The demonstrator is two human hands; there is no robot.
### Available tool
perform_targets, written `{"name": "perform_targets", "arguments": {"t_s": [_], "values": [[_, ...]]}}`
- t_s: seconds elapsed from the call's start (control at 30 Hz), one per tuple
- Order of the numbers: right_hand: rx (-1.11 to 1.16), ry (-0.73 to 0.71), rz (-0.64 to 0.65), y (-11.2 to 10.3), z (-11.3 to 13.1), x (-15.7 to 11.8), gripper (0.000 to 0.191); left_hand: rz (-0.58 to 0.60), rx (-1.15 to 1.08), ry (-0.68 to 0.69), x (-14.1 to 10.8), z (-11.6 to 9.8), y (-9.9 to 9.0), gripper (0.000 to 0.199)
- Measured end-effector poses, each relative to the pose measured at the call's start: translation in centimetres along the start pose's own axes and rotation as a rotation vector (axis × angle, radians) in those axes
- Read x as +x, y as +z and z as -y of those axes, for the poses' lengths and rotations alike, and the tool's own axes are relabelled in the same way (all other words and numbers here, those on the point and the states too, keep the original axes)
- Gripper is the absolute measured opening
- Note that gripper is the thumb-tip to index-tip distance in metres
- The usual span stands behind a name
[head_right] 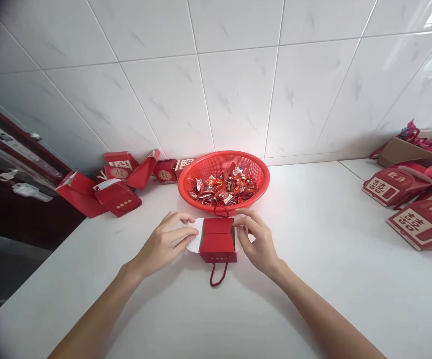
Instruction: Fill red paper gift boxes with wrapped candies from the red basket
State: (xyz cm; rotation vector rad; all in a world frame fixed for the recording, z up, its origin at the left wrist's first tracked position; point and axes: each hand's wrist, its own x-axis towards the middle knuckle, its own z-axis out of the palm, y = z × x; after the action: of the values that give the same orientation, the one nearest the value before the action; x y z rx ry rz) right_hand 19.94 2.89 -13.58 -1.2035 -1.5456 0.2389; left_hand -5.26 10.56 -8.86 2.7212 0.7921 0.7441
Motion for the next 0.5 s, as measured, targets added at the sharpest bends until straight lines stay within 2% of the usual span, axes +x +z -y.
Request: {"name": "perform_targets", "arguments": {"t_s": [0.07,0.13,0.33,0.5], "values": [[0.012,0.021,-0.001,0.3,-0.2,-0.2,0.019,0.047,0.036,0.065,0.2,-0.2,0.5,0.034],[0.017,0.044,-0.002,0.4,-0.4,-0.3,0.017,0.099,0.043,0.058,0.5,-0.7,0.9,0.037],[0.062,0.029,-0.012,0.2,-0.8,-0.4,0.016,0.167,0.035,-0.101,1.1,-2.4,1.1,0.032],[0.082,0.002,0.022,0.0,-0.5,-0.6,0.018,0.152,-0.004,-0.21,0.8,-3.3,1.1,0.036]]}}
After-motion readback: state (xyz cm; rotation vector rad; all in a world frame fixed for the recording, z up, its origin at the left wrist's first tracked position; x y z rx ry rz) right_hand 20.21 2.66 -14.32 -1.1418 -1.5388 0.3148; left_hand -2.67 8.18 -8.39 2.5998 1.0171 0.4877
